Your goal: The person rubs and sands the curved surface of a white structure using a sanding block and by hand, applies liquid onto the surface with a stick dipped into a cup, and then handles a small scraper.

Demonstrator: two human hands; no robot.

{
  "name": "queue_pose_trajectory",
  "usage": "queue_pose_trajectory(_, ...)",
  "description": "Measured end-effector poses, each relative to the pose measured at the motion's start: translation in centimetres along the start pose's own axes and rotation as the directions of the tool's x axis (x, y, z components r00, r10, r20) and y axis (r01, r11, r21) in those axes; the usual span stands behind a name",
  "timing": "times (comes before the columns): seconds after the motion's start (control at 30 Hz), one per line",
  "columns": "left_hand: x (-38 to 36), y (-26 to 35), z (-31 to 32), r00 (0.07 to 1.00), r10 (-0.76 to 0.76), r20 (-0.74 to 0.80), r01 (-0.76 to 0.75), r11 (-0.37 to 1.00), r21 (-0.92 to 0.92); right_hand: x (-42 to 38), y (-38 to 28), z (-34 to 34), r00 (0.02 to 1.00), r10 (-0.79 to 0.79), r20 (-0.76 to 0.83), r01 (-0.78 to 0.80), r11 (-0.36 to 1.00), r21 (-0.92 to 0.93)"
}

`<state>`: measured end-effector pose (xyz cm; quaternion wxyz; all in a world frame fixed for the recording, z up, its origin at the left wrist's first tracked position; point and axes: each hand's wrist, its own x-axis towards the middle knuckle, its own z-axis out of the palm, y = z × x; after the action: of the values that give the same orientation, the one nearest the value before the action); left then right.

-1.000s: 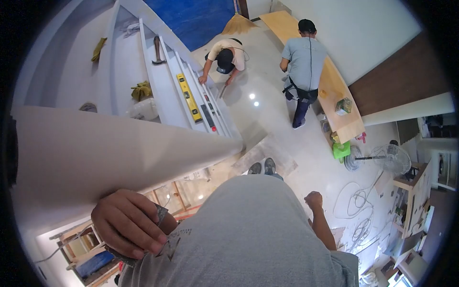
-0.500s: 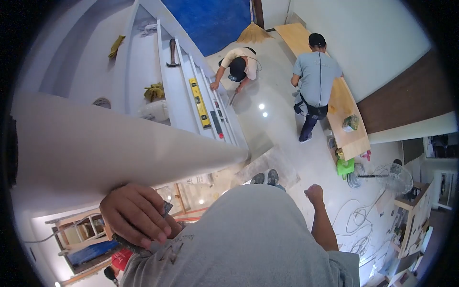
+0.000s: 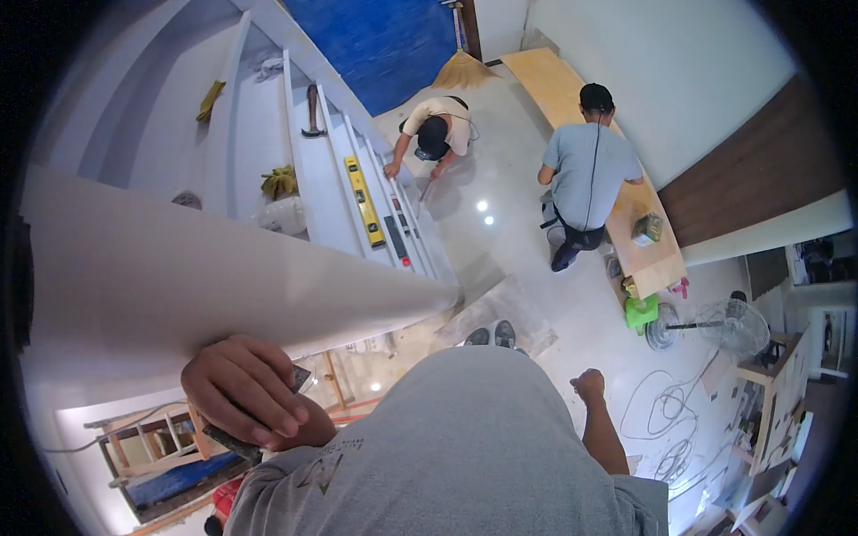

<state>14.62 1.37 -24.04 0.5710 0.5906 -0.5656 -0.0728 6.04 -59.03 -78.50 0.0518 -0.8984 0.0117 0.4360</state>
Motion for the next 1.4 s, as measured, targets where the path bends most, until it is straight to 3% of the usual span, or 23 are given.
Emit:
queue_pose_trajectory(0.07,-0.2,0.0,-0.1,1.000,0.001,-0.001,-0.001,1.000,0.013,2.0,2.0,2.6,0.999,0.026,-0.022,-0.022,0.985,0.170)
queue_pose_trajectory(0.2,-0.5,-0.1,-0.5,1.000,-0.004,0.008,0.004,1.000,0.004,3.4,3.1,4.0,0.981,-0.151,-0.121,0.174,0.962,0.213)
queue_pose_trajectory(0.3,-0.5,-0.3,-0.6,1.000,-0.006,0.002,0.006,1.000,-0.001,3.8,2.5,3.1,0.979,-0.159,-0.130,0.191,0.940,0.284)
queue_pose_trajectory(0.37,-0.4,-0.1,-0.5,1.000,-0.022,-0.009,0.022,1.000,0.008,2.3,0.6,0.2,0.990,-0.119,-0.079,0.139,0.930,0.340)
queue_pose_trajectory(0.47,-0.6,-0.2,-0.1,0.998,-0.034,-0.049,0.034,0.999,-0.004,1.1,-1.8,-2.8,0.996,0.093,-0.009,-0.076,0.861,0.503)
queue_pose_trajectory(0.57,0.0,0.1,-0.1,0.996,-0.065,-0.054,0.065,0.998,-0.011,0.5,-2.2,-3.8,0.994,0.084,-0.072,-0.022,0.784,0.620)
queue_pose_trajectory(0.67,0.3,0.4,0.0,0.994,-0.099,-0.055,0.099,0.995,-0.004,0.0,-2.7,-4.6,0.997,0.073,-0.040,-0.032,0.782,0.622)
queue_pose_trajectory(0.77,0.5,0.5,0.4,0.992,-0.106,-0.066,0.106,0.994,0.004,4.6,0.9,0.5,0.967,-0.183,-0.179,0.244,0.875,0.419)
queue_pose_trajectory(0.87,0.5,0.5,0.2,0.993,-0.103,-0.056,0.104,0.995,0.003,0.5,-2.8,-3.8,1.000,0.023,-0.004,-0.017,0.834,0.552)
queue_pose_trajectory(0.97,0.4,0.5,0.4,0.992,-0.105,-0.070,0.105,0.994,0.002,0.5,-2.8,-3.4,0.998,-0.047,-0.048,0.065,0.869,0.491)
queue_pose_trajectory(1.17,-0.1,0.2,0.7,0.993,-0.078,-0.091,0.079,0.997,0.006,-0.1,-3.4,-3.2,0.992,0.117,0.042,-0.119,0.800,0.589)
queue_pose_trajectory(1.27,0.1,0.3,0.8,0.993,-0.071,-0.090,0.073,0.997,0.021,2.0,-1.2,-0.2,0.990,-0.115,-0.076,0.136,0.914,0.381)
queue_pose_trajectory(1.37,0.0,0.4,0.5,0.994,-0.085,-0.069,0.085,0.996,0.001,2.1,-1.2,0.3,0.981,-0.156,-0.113,0.187,0.914,0.360)
queue_pose_trajectory(1.4,-0.1,0.4,0.3,0.994,-0.085,-0.067,0.085,0.996,0.003,2.0,-1.3,0.2,0.991,-0.109,-0.082,0.133,0.902,0.412)
